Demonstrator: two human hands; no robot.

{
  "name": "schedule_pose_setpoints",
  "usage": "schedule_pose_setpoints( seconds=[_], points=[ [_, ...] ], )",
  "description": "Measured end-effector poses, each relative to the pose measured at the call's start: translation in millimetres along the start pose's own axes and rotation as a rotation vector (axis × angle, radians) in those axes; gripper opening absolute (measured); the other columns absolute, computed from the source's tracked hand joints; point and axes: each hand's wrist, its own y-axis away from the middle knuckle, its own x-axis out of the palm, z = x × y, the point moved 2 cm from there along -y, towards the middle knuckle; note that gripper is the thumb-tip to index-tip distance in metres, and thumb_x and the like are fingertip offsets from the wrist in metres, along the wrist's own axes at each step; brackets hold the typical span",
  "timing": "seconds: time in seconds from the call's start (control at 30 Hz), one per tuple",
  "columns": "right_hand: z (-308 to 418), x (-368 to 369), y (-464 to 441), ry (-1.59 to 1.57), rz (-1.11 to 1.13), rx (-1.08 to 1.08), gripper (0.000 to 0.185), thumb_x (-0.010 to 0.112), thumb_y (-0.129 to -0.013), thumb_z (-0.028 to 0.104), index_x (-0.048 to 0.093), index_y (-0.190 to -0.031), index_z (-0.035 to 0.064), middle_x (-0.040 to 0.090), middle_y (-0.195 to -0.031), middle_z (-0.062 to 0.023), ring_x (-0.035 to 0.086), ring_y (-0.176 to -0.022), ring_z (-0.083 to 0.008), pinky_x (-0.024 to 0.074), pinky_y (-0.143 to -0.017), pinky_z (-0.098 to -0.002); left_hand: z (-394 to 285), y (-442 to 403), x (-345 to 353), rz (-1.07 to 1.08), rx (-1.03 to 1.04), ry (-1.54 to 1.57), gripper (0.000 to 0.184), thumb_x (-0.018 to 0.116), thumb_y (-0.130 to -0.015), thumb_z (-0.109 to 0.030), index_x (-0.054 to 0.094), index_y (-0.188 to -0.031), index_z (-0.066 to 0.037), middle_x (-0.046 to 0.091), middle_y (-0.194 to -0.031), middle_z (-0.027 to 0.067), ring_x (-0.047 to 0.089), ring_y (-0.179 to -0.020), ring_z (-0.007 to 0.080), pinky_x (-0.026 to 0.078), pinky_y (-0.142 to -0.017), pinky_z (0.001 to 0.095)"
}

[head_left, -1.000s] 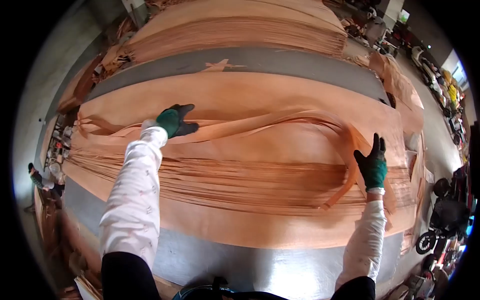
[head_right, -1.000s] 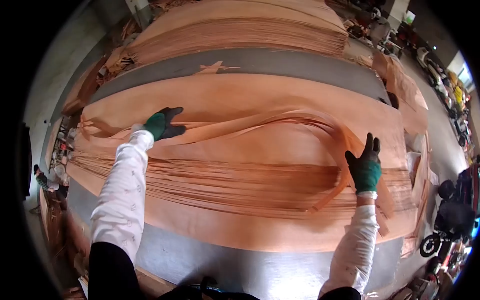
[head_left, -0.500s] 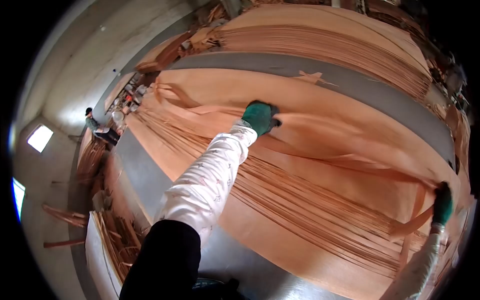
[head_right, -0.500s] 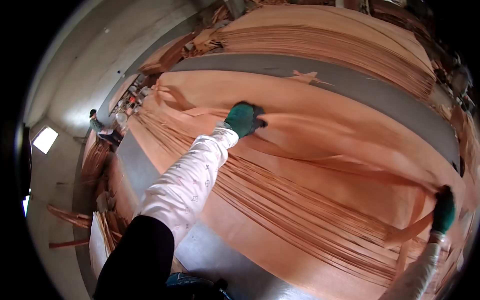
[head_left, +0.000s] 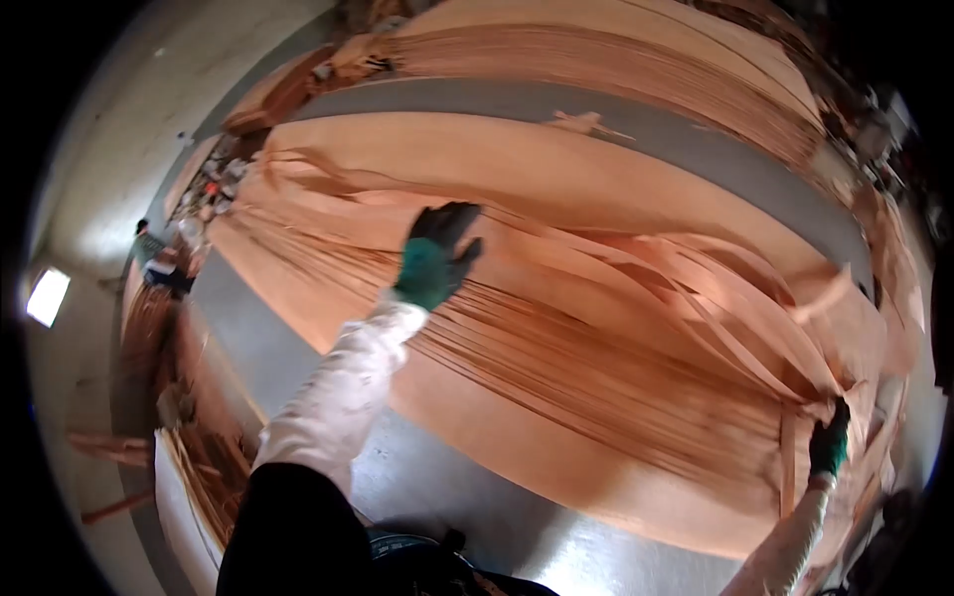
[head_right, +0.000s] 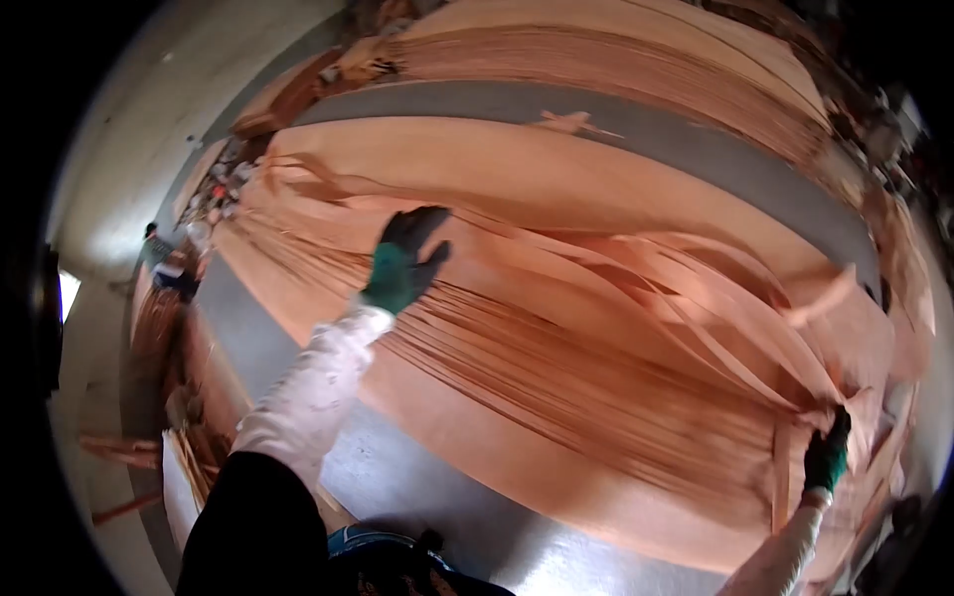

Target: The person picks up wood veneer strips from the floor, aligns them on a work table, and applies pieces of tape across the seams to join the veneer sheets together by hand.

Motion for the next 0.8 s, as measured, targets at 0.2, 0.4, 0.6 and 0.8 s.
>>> schedule_pose_setpoints(
  seconds=[0.2,0.4,0.6,0.8],
  points=[
    [72.0,-50.9,-9.8,0.048,-0.019,0.131,0.048,0.055,-0.089,0.006,0.046,-0.135,0.0084,0.052,-0.134,-0.0161,0.050,-0.122,-0.0341,0.0435,-0.099,-0.0404,5.2,44.6,-0.1,0.367,0.050,0.007,0.039,0.064,-0.085,-0.026,0.059,-0.121,-0.010,0.062,-0.118,0.0133,0.056,-0.112,0.0321,0.037,-0.100,0.0470],
    [209.5,-69.8,-34.5,-0.744,-0.019,-0.094,0.034,0.052,-0.090,-0.003,0.059,-0.122,0.0033,0.064,-0.118,-0.0103,0.061,-0.104,-0.0192,0.0475,-0.092,-0.0299,-0.7,18.7,48.8,0.376,0.181,-0.050,0.054,0.064,-0.084,-0.028,0.049,-0.133,-0.010,0.057,-0.125,0.0152,0.055,-0.112,0.0339,0.039,-0.100,0.0464],
    [214.9,-3.2,-41.0,-0.860,0.871,0.175,0.033,0.063,-0.084,0.003,0.059,-0.117,-0.0013,0.065,-0.092,-0.0086,0.063,-0.058,-0.0166,0.0521,-0.051,-0.0272,1.2,-53.4,71.8,0.199,0.074,-0.042,0.066,0.067,-0.081,-0.026,0.041,-0.139,-0.009,0.056,-0.127,0.0181,0.057,-0.107,0.0353,0.045,-0.092,0.0446],
    [142.2,29.8,-153.3,-0.645,0.037,0.064,0.040,0.056,-0.088,0.014,0.057,-0.127,0.0050,0.066,-0.105,-0.0082,0.061,-0.071,-0.0149,0.0503,-0.061,-0.0281,-26.2,-57.2,68.7,0.184,0.069,0.160,0.039,0.071,-0.080,-0.030,0.065,-0.111,-0.008,0.068,-0.089,0.0156,0.063,-0.080,0.0350,0.052,-0.072,0.0412]
  ],
)
